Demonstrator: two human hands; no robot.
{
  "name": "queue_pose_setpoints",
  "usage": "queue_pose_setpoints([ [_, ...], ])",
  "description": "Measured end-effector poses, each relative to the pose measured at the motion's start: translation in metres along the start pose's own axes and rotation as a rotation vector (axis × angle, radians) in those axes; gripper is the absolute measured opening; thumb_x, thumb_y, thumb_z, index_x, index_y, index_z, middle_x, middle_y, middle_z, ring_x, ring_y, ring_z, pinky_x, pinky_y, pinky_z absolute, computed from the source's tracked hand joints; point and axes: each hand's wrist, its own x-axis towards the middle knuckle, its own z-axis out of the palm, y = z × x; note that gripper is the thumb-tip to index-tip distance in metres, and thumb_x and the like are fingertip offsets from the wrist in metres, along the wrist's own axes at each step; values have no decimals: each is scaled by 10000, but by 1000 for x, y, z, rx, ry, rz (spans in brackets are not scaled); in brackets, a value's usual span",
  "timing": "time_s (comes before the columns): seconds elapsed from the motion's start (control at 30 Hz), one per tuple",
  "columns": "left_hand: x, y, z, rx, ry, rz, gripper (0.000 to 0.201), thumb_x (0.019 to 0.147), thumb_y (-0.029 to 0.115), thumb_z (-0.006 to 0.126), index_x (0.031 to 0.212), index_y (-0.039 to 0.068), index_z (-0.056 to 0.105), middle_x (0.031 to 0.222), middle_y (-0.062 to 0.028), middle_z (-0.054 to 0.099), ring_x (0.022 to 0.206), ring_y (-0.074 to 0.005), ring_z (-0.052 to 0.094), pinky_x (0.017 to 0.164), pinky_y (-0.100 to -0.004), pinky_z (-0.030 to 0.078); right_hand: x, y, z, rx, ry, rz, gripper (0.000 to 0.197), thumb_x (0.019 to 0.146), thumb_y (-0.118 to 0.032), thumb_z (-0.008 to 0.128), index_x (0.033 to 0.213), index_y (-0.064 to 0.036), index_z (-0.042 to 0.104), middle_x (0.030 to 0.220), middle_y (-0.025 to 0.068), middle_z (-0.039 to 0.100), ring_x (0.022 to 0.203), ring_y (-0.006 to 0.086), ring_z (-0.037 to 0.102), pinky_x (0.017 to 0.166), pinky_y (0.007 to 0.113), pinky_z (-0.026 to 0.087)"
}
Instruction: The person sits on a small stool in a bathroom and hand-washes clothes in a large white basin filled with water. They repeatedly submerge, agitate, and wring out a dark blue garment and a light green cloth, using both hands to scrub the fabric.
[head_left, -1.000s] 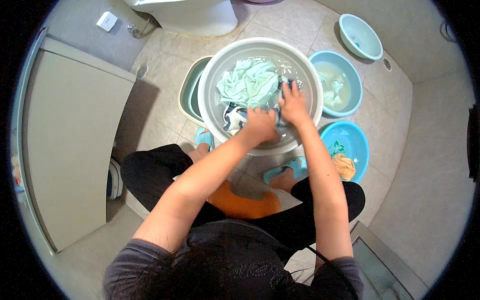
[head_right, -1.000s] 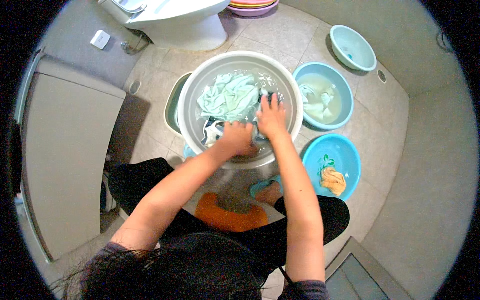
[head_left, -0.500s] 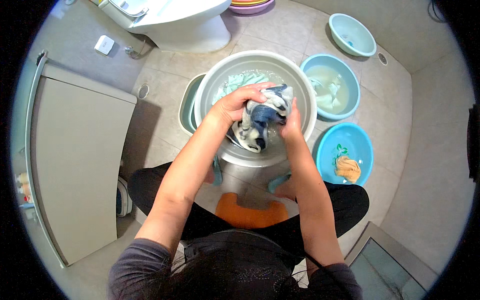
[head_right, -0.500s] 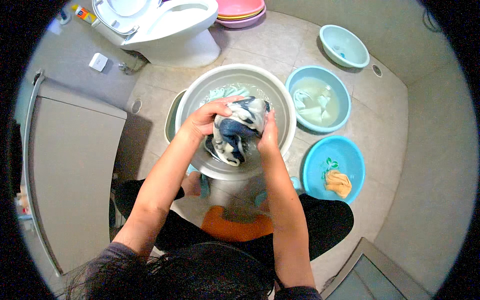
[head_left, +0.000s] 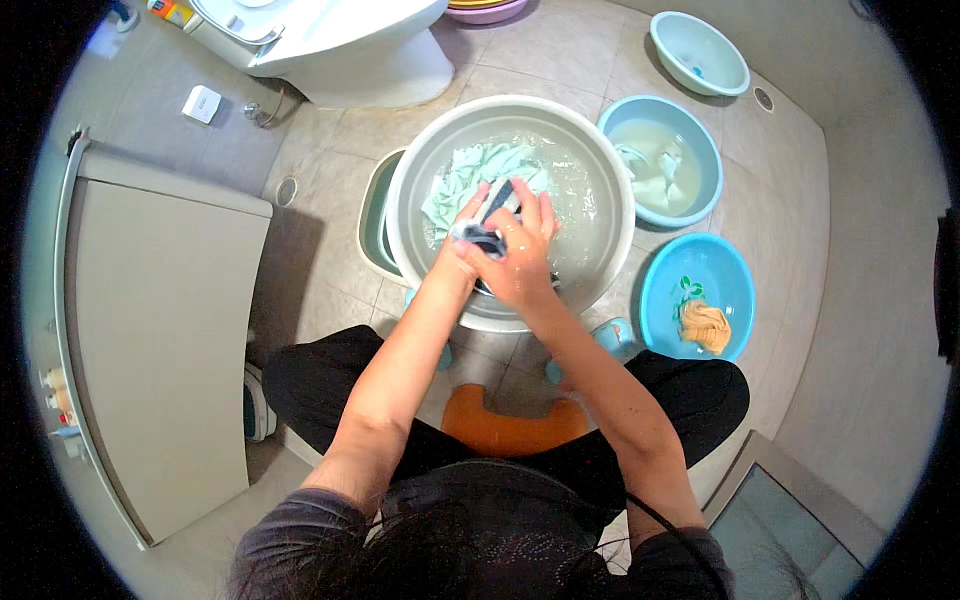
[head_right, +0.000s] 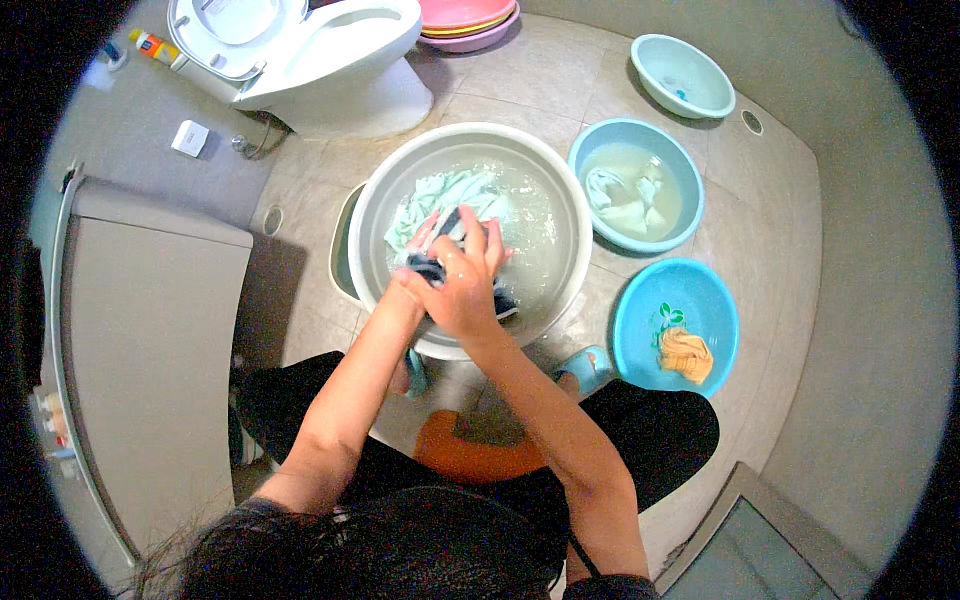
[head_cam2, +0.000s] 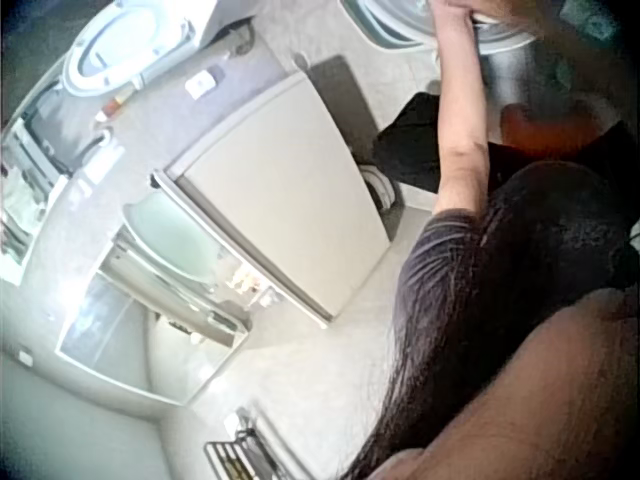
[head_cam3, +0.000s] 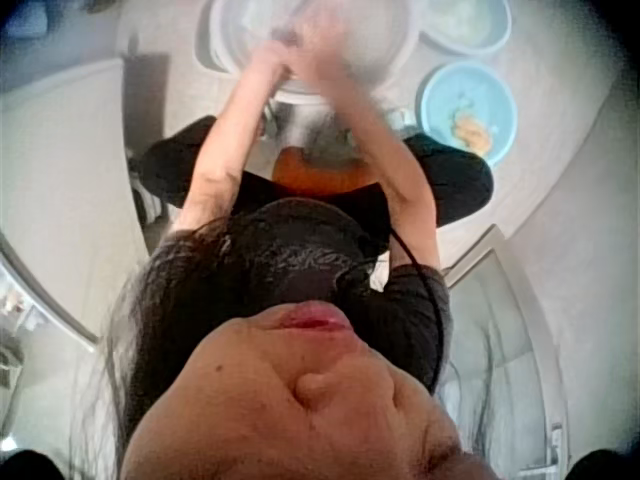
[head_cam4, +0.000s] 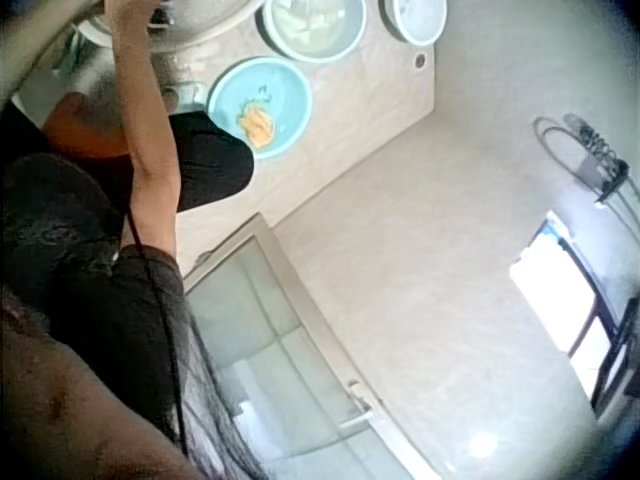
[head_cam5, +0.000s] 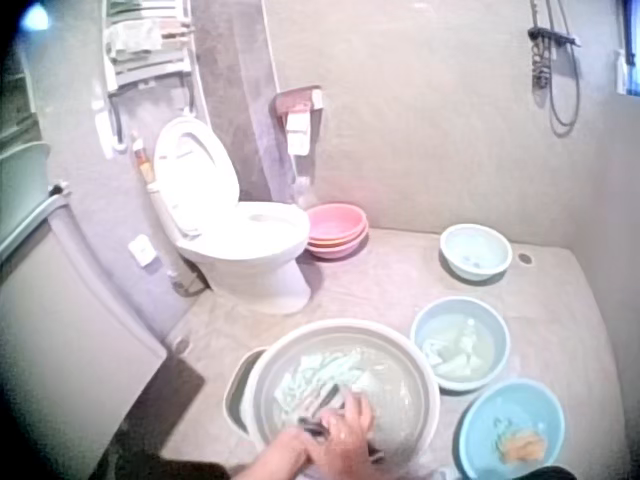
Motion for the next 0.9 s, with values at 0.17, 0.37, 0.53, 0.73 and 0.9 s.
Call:
queue_pose_setpoints([
  [0.17, 17, -9, -35, 132, 78, -123, 312, 867, 186, 438, 1145, 42, 444, 1122, -188, 494, 947, -251, 553, 744, -353, 499, 22, 15, 15, -112, -36, 26, 175, 686, -154, 634, 623, -31, 527, 785, 140, 552, 813, 338, 502, 744, 389, 390],
  [0.37, -14, -7, 16, 361, 101, 111, 534, 722, -54, 491, 1225, 47, 343, 1128, -163, 488, 990, -297, 529, 804, -466, 483, 44, 56, 10, 425, 197, 791, 205, 735, -222, 599, 822, -41, 559, 787, 160, 556, 728, 320, 539, 692, 379, 432],
  [0.53, -31, 12, 41, 143, 165, 105, 493, 874, 401, 361, 1182, 24, 437, 1125, -146, 510, 1056, -284, 485, 935, -385, 356, -4, -15, -11, 55, -413, 63, 282, 776, -249, 581, 981, -72, 502, 999, 138, 524, 985, 330, 481, 909, 473, 305],
  [0.73, -1, 5, -17, 250, 93, 14, 396, 857, 405, 458, 1057, 68, 506, 933, -94, 552, 890, -214, 540, 768, -343, 455, -8, -13, -5, -116, -181, -271, 246, 691, -245, 622, 850, -78, 535, 957, 114, 512, 888, 345, 463, 735, 440, 351],
  [0.9, 9, -21, 16, 851, 231, 167, 313, 897, 284, 377, 1033, 34, 507, 972, -108, 556, 872, -204, 539, 771, -311, 418, 14, 44, 7, -58, -203, 157, 249, 812, -285, 514, 794, -40, 554, 786, 127, 551, 747, 283, 520, 641, 368, 398],
])
